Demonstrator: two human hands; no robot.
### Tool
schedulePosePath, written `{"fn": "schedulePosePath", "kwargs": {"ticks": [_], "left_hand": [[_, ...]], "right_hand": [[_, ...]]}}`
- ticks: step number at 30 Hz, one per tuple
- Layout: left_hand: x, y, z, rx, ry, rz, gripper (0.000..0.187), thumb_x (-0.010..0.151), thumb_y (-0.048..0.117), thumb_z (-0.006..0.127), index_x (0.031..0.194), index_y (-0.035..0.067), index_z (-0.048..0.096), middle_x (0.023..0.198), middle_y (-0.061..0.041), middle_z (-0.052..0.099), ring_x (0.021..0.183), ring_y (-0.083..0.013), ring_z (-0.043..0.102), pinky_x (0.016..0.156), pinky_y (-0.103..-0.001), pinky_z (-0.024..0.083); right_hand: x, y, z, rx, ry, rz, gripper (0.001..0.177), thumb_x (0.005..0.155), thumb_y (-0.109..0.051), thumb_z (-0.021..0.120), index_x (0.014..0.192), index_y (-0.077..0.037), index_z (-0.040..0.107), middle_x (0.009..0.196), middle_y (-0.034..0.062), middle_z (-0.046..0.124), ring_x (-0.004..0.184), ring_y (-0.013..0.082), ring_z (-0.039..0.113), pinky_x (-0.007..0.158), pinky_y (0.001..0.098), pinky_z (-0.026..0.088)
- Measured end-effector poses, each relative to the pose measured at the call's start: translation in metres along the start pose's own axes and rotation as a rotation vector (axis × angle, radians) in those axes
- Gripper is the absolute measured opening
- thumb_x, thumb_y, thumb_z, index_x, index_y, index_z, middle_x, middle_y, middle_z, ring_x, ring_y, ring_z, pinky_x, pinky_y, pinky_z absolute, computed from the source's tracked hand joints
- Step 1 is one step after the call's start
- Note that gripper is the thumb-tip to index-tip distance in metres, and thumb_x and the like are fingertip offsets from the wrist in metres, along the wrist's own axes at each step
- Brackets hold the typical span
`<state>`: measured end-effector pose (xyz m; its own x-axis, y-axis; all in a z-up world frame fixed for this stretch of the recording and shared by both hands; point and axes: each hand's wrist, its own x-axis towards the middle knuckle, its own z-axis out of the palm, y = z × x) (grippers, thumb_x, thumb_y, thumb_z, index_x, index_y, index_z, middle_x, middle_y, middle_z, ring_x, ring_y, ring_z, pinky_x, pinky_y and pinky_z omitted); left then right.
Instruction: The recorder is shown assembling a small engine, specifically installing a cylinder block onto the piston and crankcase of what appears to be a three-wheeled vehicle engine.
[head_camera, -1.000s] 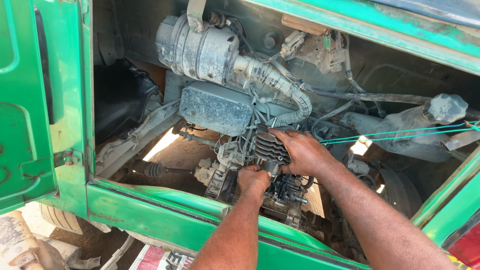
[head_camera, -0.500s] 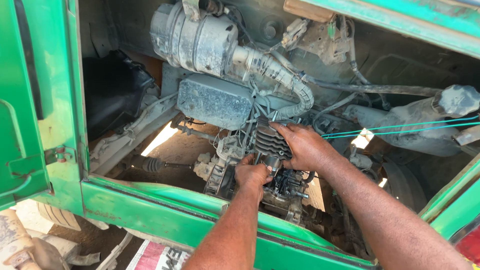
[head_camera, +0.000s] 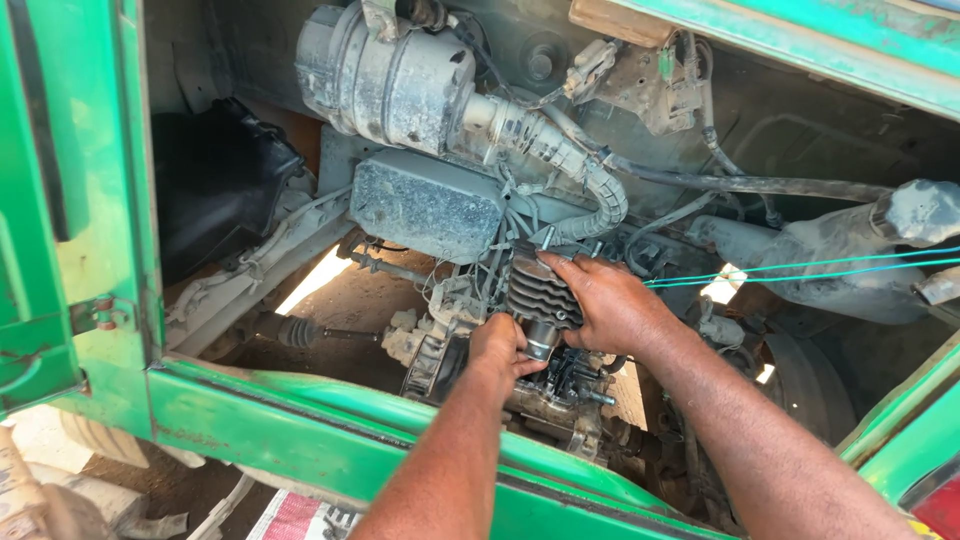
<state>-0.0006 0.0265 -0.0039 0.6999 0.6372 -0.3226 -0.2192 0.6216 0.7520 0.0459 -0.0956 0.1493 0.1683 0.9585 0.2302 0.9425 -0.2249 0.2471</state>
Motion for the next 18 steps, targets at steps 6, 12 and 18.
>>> {"fn": "schedulePosePath", "kwargs": {"ticks": [6,12,18], "left_hand": [[0.033,0.020,-0.015,0.385,-0.203,-0.112,0.027,0.078,-0.007,0.062,0.105,-0.007,0.062,0.095,-0.017,0.066,0.083,-0.0252,0.072,0.077,-0.034,0.070],[0.010,0.041,-0.024,0.657,-0.377,-0.034,0.048,0.070,-0.005,0.085,0.113,0.003,0.064,0.102,-0.016,0.076,0.085,-0.0232,0.075,0.067,-0.028,0.066],[0.012,0.026,-0.014,0.598,-0.383,0.092,0.054,0.062,-0.012,0.084,0.112,0.000,0.068,0.098,-0.009,0.075,0.084,-0.0220,0.077,0.061,-0.027,0.067]], "right_hand": [[-0.001,0.000,0.000,0.005,0.001,-0.004,0.113,0.056,-0.021,0.093,0.153,-0.022,0.034,0.122,0.0195,0.062,0.114,0.0411,0.062,0.098,0.0477,0.052],[0.000,0.002,0.002,0.041,0.014,-0.004,0.117,0.056,-0.022,0.093,0.157,-0.026,0.035,0.122,0.0178,0.063,0.113,0.0412,0.062,0.096,0.0485,0.052],[0.000,0.002,0.001,0.033,0.004,-0.005,0.117,0.056,-0.020,0.093,0.157,-0.024,0.035,0.121,0.0188,0.063,0.113,0.0413,0.062,0.096,0.0482,0.052]]}}
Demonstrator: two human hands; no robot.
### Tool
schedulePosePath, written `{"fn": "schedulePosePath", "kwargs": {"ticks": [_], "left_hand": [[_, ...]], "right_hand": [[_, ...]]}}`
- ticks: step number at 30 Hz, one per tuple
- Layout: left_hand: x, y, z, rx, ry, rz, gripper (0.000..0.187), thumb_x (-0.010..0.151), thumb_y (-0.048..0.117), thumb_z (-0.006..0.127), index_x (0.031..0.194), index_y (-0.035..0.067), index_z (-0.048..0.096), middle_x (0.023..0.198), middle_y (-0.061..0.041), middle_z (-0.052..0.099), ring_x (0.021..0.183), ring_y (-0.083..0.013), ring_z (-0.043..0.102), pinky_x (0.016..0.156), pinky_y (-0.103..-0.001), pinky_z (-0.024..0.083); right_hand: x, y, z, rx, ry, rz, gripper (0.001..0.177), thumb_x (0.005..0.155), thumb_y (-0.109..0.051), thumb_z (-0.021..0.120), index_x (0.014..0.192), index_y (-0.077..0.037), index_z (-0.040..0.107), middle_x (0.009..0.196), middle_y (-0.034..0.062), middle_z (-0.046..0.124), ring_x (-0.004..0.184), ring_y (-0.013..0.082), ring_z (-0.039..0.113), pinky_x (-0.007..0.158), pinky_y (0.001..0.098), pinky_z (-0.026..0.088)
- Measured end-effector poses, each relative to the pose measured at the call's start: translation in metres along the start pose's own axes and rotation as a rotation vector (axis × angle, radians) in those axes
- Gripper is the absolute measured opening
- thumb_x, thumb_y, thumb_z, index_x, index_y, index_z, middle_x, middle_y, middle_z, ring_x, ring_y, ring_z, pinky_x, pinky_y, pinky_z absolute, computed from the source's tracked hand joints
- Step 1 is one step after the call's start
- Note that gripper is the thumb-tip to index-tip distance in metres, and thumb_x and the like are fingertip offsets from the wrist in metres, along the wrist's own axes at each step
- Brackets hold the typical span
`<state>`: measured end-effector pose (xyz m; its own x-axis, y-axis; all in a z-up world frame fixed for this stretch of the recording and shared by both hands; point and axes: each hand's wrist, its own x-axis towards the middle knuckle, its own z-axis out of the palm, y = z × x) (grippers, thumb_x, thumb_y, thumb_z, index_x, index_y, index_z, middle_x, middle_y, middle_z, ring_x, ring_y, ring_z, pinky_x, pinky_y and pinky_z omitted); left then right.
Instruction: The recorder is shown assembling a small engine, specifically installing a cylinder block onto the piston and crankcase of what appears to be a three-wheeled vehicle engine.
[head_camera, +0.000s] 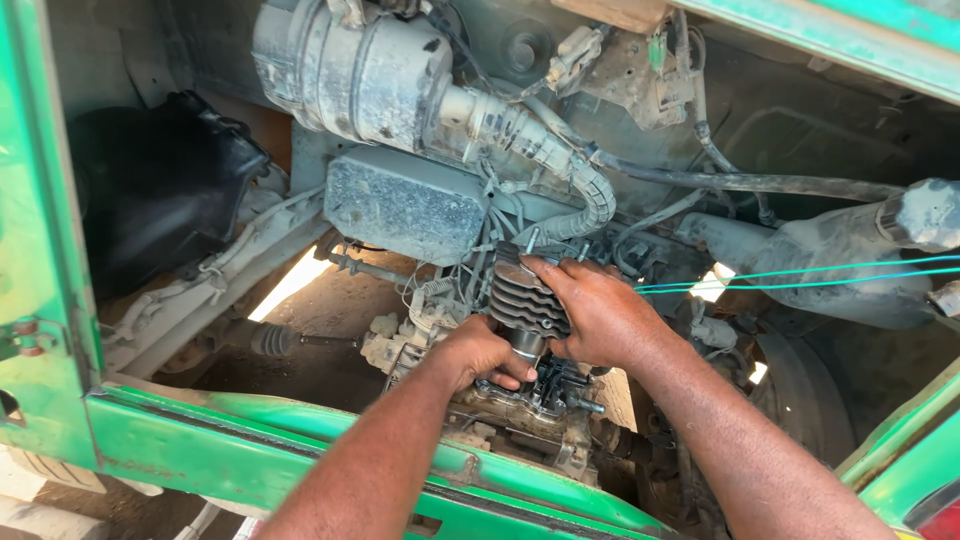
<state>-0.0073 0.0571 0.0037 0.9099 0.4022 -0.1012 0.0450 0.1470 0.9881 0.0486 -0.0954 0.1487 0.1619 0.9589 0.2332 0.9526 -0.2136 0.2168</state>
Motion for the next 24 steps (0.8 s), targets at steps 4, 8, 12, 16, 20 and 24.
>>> {"fn": "schedulePosePath", "kwargs": {"ticks": [4,8,12,16,20,24], "left_hand": [[0.007,-0.009,-0.001,-0.071,0.014,0.001,0.052,0.061,-0.013,0.084,0.110,-0.004,0.068,0.096,-0.013,0.076,0.082,-0.0242,0.078,0.059,-0.026,0.066],[0.017,-0.018,0.000,-0.147,0.034,0.022,0.046,0.060,-0.015,0.083,0.103,-0.003,0.070,0.091,-0.014,0.077,0.077,-0.0247,0.076,0.056,-0.028,0.062],[0.019,-0.023,0.001,-0.109,0.076,0.063,0.041,0.057,-0.014,0.084,0.094,-0.002,0.072,0.085,-0.013,0.077,0.072,-0.0232,0.075,0.057,-0.031,0.060],[0.019,-0.025,0.003,-0.085,0.091,0.088,0.038,0.058,-0.015,0.085,0.092,-0.003,0.072,0.085,-0.013,0.076,0.072,-0.0247,0.073,0.057,-0.032,0.060],[0.016,-0.020,0.004,-0.107,0.104,0.111,0.035,0.058,-0.014,0.084,0.091,-0.004,0.073,0.086,-0.013,0.077,0.074,-0.0261,0.075,0.056,-0.035,0.060],[0.015,-0.021,0.006,-0.117,0.112,0.139,0.036,0.058,-0.014,0.083,0.091,-0.004,0.073,0.088,-0.013,0.077,0.074,-0.0265,0.075,0.055,-0.035,0.061]], "right_hand": [[0.001,-0.003,-0.001,0.013,0.008,0.010,0.118,0.054,-0.020,0.094,0.156,-0.026,0.036,0.122,0.0176,0.063,0.114,0.0406,0.061,0.095,0.0480,0.052],[0.005,-0.001,-0.002,-0.012,-0.043,0.047,0.118,0.056,-0.021,0.094,0.157,-0.025,0.034,0.119,0.0179,0.063,0.114,0.0402,0.062,0.097,0.0482,0.051],[0.008,0.008,0.006,0.020,-0.002,-0.032,0.112,0.054,-0.020,0.093,0.151,-0.020,0.036,0.118,0.0204,0.065,0.111,0.0422,0.063,0.096,0.0486,0.052],[0.007,0.008,0.007,0.047,0.022,-0.060,0.111,0.054,-0.019,0.092,0.150,-0.018,0.037,0.117,0.0203,0.066,0.110,0.0420,0.064,0.095,0.0481,0.053],[0.004,0.007,0.009,0.013,0.037,-0.060,0.116,0.054,-0.019,0.093,0.156,-0.019,0.037,0.117,0.0222,0.065,0.108,0.0437,0.064,0.092,0.0493,0.053],[0.010,0.007,0.006,0.015,-0.003,-0.045,0.118,0.053,-0.020,0.094,0.156,-0.019,0.036,0.120,0.0233,0.064,0.109,0.0432,0.064,0.094,0.0483,0.053]]}}
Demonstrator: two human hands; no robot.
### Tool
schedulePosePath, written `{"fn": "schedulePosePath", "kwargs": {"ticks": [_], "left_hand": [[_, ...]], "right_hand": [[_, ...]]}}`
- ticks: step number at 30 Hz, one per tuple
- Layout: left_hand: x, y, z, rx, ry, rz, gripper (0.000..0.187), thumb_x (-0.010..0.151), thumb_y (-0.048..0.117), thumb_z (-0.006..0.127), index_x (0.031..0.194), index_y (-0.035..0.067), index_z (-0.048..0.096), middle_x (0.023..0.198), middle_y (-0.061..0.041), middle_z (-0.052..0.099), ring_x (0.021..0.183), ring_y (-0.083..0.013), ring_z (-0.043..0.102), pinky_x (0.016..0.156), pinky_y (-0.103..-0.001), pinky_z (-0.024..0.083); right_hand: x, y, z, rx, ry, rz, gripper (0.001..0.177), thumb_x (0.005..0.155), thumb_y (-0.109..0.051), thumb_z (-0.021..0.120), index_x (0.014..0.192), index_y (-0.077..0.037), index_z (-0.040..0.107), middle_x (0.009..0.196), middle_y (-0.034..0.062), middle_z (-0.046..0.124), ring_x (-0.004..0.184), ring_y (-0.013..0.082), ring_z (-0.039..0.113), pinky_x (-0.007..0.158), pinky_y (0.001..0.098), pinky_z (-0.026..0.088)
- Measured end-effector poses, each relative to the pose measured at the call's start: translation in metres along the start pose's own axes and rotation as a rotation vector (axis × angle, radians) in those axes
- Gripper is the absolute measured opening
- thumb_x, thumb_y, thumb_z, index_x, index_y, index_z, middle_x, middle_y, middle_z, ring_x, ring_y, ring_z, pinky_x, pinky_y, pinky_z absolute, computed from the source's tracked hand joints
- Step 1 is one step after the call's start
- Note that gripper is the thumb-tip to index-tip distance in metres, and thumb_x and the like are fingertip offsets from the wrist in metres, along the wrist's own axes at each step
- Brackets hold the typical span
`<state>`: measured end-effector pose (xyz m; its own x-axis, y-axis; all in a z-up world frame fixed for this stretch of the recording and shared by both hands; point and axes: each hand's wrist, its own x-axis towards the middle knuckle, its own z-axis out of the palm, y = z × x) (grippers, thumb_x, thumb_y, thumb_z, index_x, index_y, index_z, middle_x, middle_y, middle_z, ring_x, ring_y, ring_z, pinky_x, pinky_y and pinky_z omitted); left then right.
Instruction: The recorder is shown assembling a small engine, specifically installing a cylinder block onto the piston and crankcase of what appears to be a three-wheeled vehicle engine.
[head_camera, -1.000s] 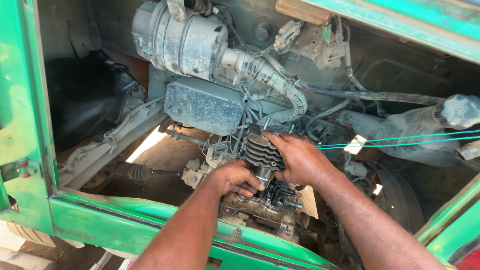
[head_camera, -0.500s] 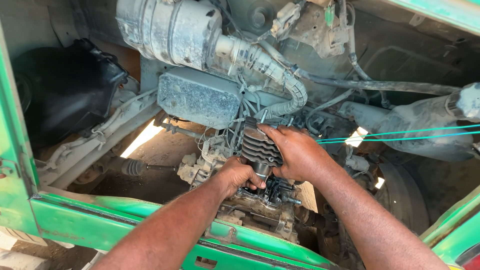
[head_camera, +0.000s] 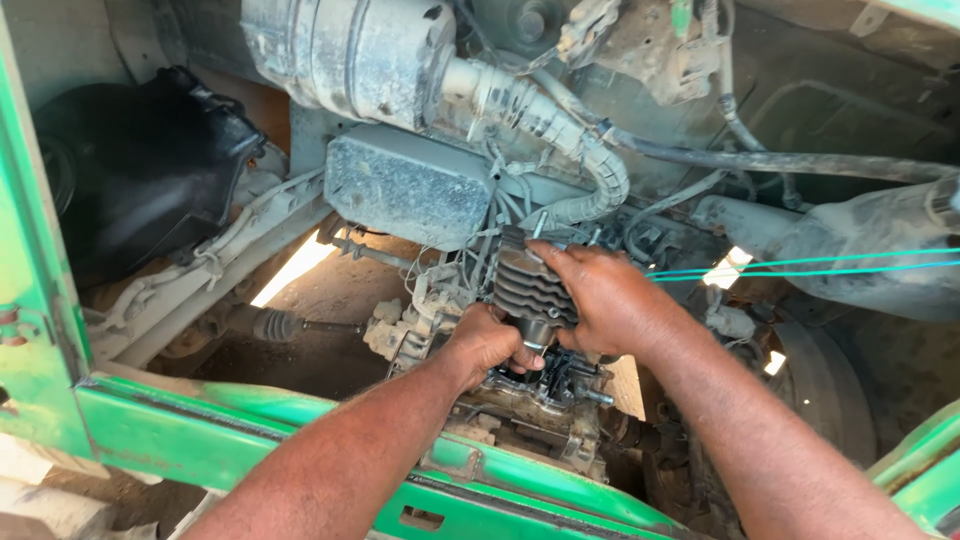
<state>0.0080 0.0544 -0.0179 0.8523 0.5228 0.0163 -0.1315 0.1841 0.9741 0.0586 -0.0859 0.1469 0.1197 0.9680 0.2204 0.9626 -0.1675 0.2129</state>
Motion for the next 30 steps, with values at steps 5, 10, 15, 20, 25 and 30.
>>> {"fn": "schedulePosePath", "kwargs": {"ticks": [5,10,15,20,25,30], "left_hand": [[-0.006,0.007,0.004,0.020,0.013,0.005,0.034,0.060,-0.014,0.084,0.092,-0.006,0.073,0.089,-0.014,0.077,0.075,-0.0275,0.075,0.053,-0.035,0.060],[-0.006,0.009,0.005,0.047,0.040,0.001,0.034,0.062,-0.015,0.082,0.094,-0.006,0.073,0.090,-0.013,0.077,0.076,-0.0276,0.076,0.053,-0.036,0.062],[-0.004,0.006,0.004,0.020,0.034,0.013,0.039,0.061,-0.017,0.082,0.097,-0.006,0.072,0.091,-0.015,0.077,0.075,-0.0276,0.076,0.053,-0.036,0.062],[-0.009,0.011,0.007,0.022,0.034,0.027,0.037,0.062,-0.016,0.082,0.096,-0.006,0.073,0.089,-0.014,0.077,0.073,-0.0270,0.075,0.051,-0.036,0.060],[-0.010,0.012,0.008,0.015,0.046,-0.012,0.036,0.063,-0.015,0.082,0.096,-0.005,0.073,0.086,-0.013,0.077,0.071,-0.0262,0.075,0.050,-0.035,0.059],[-0.004,0.007,0.005,-0.027,0.064,0.002,0.037,0.061,-0.019,0.078,0.095,-0.006,0.070,0.084,-0.017,0.075,0.070,-0.0305,0.075,0.051,-0.036,0.060]], "right_hand": [[-0.003,0.002,0.006,-0.014,0.029,-0.030,0.112,0.053,-0.020,0.094,0.150,-0.015,0.038,0.119,0.0235,0.066,0.111,0.0432,0.064,0.096,0.0481,0.053],[0.000,-0.003,0.002,-0.036,0.057,-0.017,0.120,0.051,-0.022,0.097,0.156,-0.016,0.038,0.124,0.0244,0.065,0.109,0.0441,0.063,0.094,0.0507,0.051],[0.002,0.004,-0.001,-0.013,-0.003,-0.076,0.117,0.053,-0.018,0.093,0.155,-0.015,0.037,0.119,0.0229,0.066,0.111,0.0422,0.064,0.095,0.0477,0.054],[-0.006,0.000,0.007,-0.033,0.046,-0.058,0.112,0.053,-0.020,0.093,0.152,-0.015,0.039,0.115,0.0223,0.066,0.107,0.0427,0.065,0.093,0.0503,0.052],[-0.007,0.004,0.012,-0.023,0.128,-0.042,0.111,0.050,-0.020,0.093,0.148,-0.015,0.042,0.111,0.0212,0.067,0.105,0.0431,0.065,0.091,0.0515,0.052],[0.004,0.015,0.009,0.064,0.044,-0.168,0.108,0.052,-0.016,0.090,0.148,-0.011,0.041,0.119,0.0232,0.067,0.108,0.0434,0.065,0.092,0.0469,0.055]]}}
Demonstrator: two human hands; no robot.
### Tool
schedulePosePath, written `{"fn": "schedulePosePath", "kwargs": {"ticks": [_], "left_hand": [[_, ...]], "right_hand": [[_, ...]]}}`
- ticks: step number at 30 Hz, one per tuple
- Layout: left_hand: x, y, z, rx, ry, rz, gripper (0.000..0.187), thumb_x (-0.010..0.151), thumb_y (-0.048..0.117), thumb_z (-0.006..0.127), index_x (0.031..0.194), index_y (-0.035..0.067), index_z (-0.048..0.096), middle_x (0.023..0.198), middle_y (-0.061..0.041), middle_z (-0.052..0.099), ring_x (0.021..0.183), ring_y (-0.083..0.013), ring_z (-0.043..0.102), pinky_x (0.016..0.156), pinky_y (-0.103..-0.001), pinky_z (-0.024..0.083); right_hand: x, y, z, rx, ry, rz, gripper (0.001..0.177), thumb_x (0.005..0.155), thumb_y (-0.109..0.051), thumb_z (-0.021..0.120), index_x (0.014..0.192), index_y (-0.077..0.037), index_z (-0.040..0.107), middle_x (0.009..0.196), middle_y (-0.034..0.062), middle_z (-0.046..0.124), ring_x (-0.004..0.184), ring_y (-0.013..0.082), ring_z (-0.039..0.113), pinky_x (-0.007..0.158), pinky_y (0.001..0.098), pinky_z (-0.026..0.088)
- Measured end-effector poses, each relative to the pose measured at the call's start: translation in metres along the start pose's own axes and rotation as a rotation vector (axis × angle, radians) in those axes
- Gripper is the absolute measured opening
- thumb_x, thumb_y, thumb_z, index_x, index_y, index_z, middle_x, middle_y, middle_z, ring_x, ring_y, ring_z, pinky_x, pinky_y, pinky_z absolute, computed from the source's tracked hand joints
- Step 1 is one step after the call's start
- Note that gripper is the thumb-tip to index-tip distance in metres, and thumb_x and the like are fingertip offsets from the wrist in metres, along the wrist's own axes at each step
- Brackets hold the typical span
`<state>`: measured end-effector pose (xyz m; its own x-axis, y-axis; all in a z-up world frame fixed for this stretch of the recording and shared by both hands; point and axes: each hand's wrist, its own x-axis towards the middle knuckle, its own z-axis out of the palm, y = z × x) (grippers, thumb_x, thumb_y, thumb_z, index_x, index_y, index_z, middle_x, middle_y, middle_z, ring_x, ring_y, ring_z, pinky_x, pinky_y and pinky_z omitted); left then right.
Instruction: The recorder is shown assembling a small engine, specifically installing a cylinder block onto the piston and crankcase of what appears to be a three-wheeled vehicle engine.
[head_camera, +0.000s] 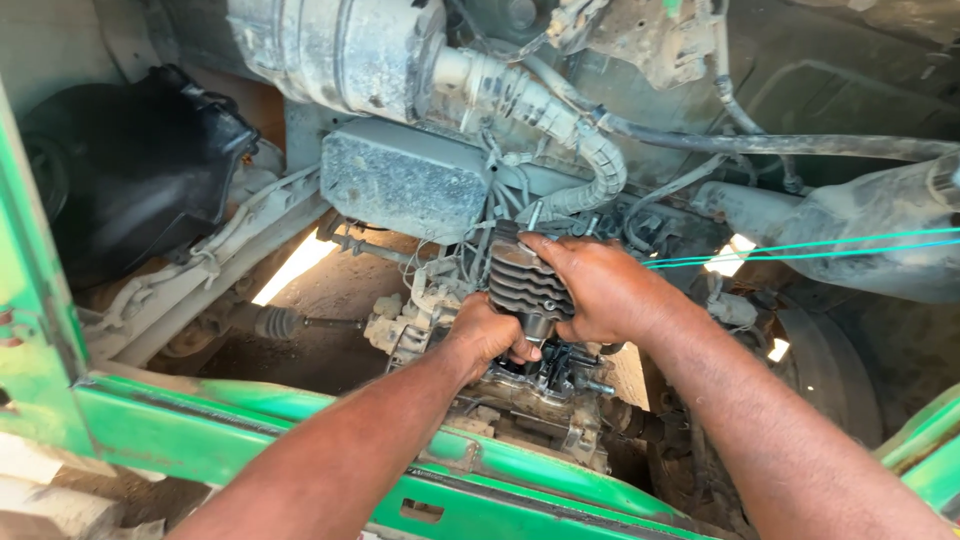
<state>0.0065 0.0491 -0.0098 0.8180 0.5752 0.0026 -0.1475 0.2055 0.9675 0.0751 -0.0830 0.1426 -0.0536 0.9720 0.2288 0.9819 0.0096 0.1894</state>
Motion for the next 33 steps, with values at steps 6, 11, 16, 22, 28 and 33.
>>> {"fn": "schedulePosePath", "kwargs": {"ticks": [6,11,16,22,28,33], "left_hand": [[-0.004,0.003,0.003,-0.011,0.008,-0.007,0.036,0.061,-0.017,0.079,0.093,-0.003,0.071,0.085,-0.013,0.076,0.068,-0.0260,0.075,0.050,-0.033,0.060],[-0.005,0.005,0.004,0.006,0.045,-0.016,0.037,0.061,-0.019,0.080,0.093,-0.003,0.071,0.082,-0.013,0.076,0.061,-0.0216,0.069,0.041,-0.031,0.045],[-0.006,0.008,0.007,-0.017,0.079,-0.043,0.039,0.060,-0.019,0.081,0.093,-0.001,0.071,0.080,-0.013,0.075,0.057,-0.0199,0.066,0.038,-0.031,0.038],[0.006,-0.005,0.001,-0.032,0.022,-0.018,0.036,0.059,-0.020,0.079,0.091,-0.006,0.071,0.081,-0.017,0.076,0.063,-0.0272,0.073,0.045,-0.034,0.053],[0.008,-0.009,-0.006,-0.052,-0.034,-0.006,0.038,0.059,-0.019,0.078,0.094,-0.005,0.069,0.082,-0.017,0.075,0.067,-0.0284,0.073,0.052,-0.036,0.058],[0.016,-0.009,-0.013,-0.076,-0.085,-0.071,0.040,0.064,-0.020,0.072,0.100,-0.006,0.064,0.092,-0.020,0.073,0.075,-0.0326,0.075,0.061,-0.041,0.066]], "right_hand": [[-0.006,-0.006,0.002,-0.017,-0.001,0.064,0.110,0.052,-0.018,0.092,0.149,-0.014,0.040,0.119,0.0227,0.066,0.110,0.0429,0.064,0.094,0.0475,0.054],[-0.008,-0.021,-0.002,-0.033,0.031,0.178,0.113,0.053,-0.019,0.093,0.153,-0.019,0.040,0.117,0.0205,0.067,0.110,0.0428,0.064,0.093,0.0507,0.052],[0.000,-0.016,-0.004,-0.011,-0.067,0.195,0.117,0.053,-0.019,0.094,0.155,-0.019,0.038,0.120,0.0220,0.065,0.110,0.0428,0.064,0.092,0.0489,0.053],[-0.002,-0.010,-0.004,-0.002,-0.028,0.130,0.116,0.051,-0.014,0.092,0.154,-0.016,0.040,0.118,0.0229,0.066,0.110,0.0435,0.064,0.092,0.0488,0.054],[-0.002,-0.008,-0.002,0.041,0.003,0.061,0.111,0.050,-0.013,0.091,0.149,-0.011,0.040,0.119,0.0236,0.067,0.110,0.0431,0.065,0.092,0.0474,0.055],[-0.009,-0.010,-0.001,-0.008,-0.010,0.115,0.112,0.051,-0.013,0.092,0.150,-0.015,0.039,0.123,0.0224,0.065,0.113,0.0420,0.063,0.095,0.0484,0.052]]}}
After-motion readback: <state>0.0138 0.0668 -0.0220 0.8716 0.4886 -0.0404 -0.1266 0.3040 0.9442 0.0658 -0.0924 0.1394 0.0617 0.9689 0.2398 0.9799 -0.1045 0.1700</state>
